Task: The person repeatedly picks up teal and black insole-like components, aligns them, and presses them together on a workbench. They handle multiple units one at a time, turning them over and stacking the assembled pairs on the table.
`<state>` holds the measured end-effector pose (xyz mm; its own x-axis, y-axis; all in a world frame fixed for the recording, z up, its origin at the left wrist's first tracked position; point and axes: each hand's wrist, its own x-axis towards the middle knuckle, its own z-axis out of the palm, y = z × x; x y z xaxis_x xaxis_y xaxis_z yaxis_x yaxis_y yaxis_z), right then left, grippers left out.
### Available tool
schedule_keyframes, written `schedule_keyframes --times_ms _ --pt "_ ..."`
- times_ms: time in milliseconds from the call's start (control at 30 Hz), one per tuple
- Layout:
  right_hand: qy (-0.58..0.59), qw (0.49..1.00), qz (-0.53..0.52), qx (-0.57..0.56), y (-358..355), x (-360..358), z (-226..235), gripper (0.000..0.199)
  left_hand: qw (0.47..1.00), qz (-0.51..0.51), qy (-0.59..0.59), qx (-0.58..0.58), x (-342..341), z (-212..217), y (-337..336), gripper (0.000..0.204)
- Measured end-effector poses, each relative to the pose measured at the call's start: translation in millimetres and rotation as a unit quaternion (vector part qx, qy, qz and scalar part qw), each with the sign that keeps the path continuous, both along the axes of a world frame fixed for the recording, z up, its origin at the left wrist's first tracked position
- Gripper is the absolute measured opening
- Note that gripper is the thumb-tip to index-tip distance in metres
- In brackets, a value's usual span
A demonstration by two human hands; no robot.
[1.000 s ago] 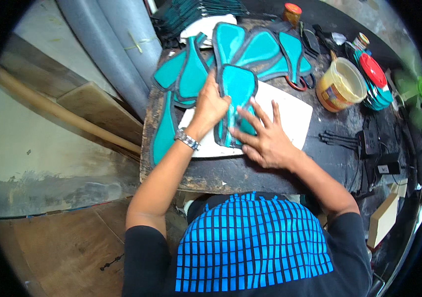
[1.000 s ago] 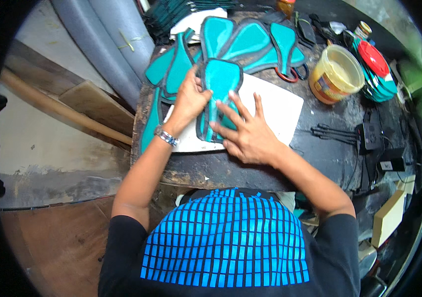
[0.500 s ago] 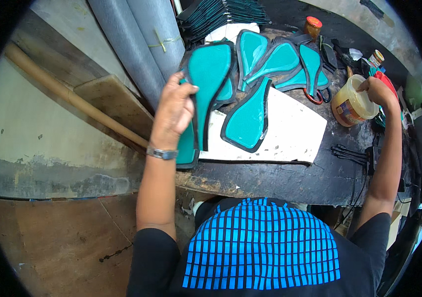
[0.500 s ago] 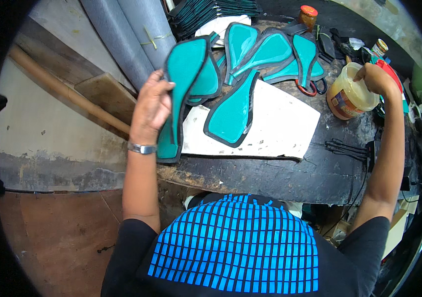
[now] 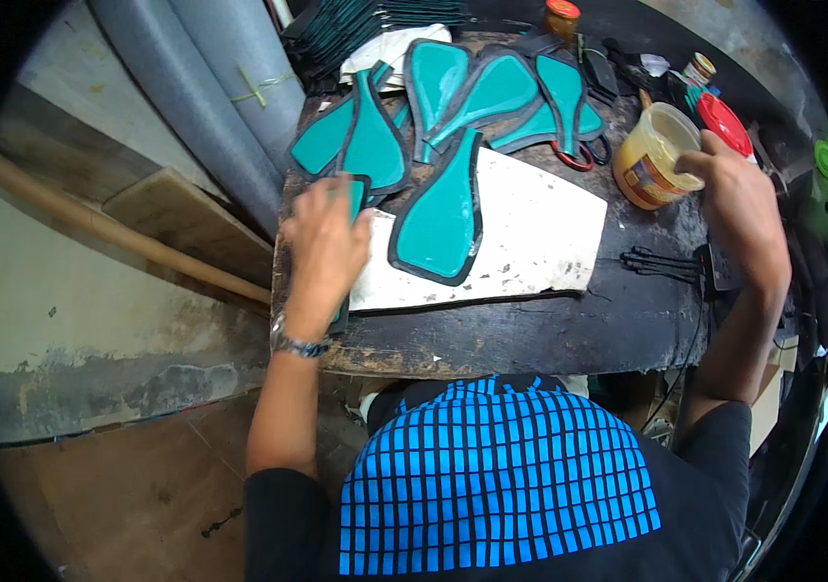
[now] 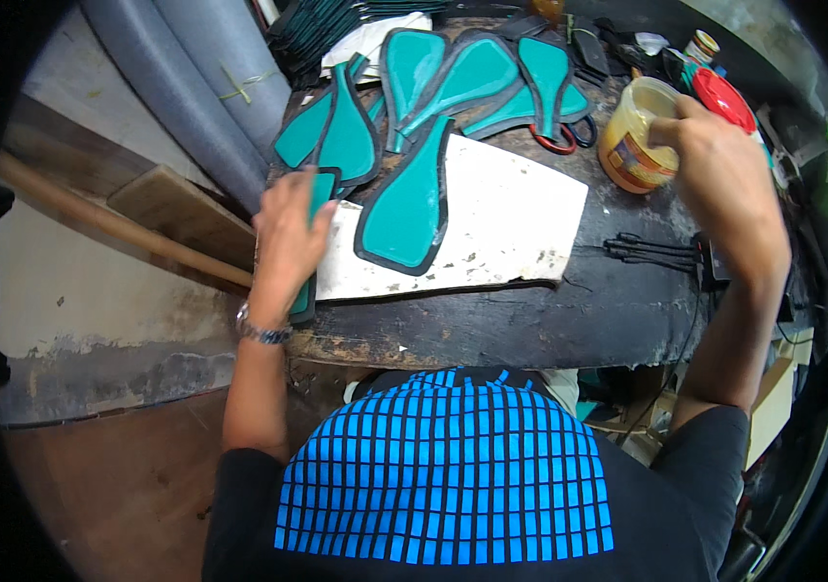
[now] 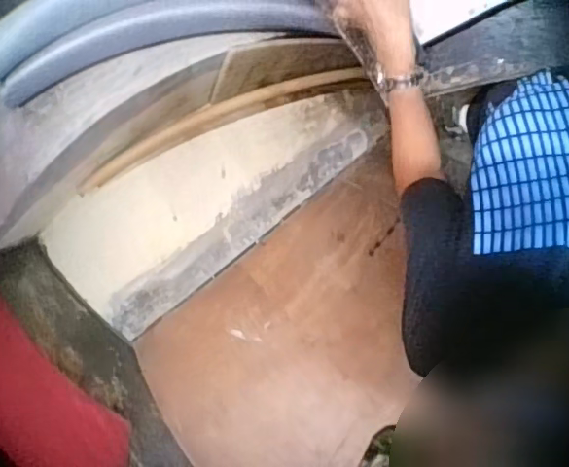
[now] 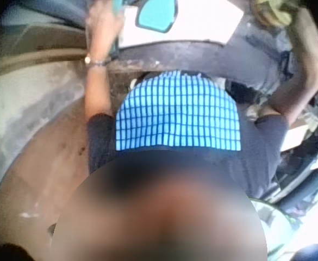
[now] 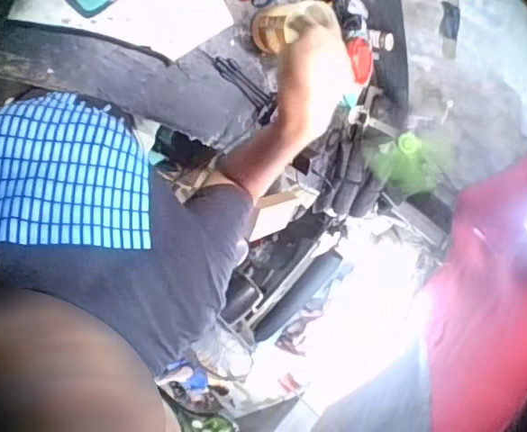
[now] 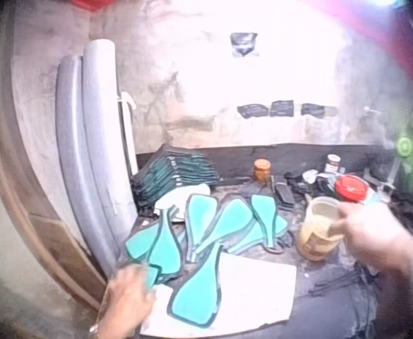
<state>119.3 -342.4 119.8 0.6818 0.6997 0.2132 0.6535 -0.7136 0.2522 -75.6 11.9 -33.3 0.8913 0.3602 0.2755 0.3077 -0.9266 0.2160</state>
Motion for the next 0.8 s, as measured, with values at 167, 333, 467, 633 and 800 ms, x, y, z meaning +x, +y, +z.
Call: schedule_keyframes --times_ms 167,333,467,633,800 --pt "-0.01 0.987 0.091 0.13 20.0 -34.9 -13.3 0.043 0.985 -0.115 0.061 -0.114 53.1 -6.9 -47.2 0.056" --pt "0.019 0.971 0.103 0.214 8.9 -34.3 -75.7 0.053 0.983 -0.169 0.052 -0.05 53.2 -8.8 -55.7 0.066" --pt "0.122 0.942 0.099 0.297 18.8 -24.7 -142.9 0.053 0.951 -0.26 0.136 -0.1 53.6 -5.2 -61.3 0.069" --pt "0.101 0.949 0.106 0.278 38.6 -21.9 -185.2 0.052 0.942 -0.271 0.154 -0.125 59.6 1.9 -61.7 0.065" --pt "0.111 0.972 0.085 0.188 52.8 -21.8 -194.3 0.05 0.941 -0.265 0.16 -0.135 60.3 -0.9 -58.8 0.066"
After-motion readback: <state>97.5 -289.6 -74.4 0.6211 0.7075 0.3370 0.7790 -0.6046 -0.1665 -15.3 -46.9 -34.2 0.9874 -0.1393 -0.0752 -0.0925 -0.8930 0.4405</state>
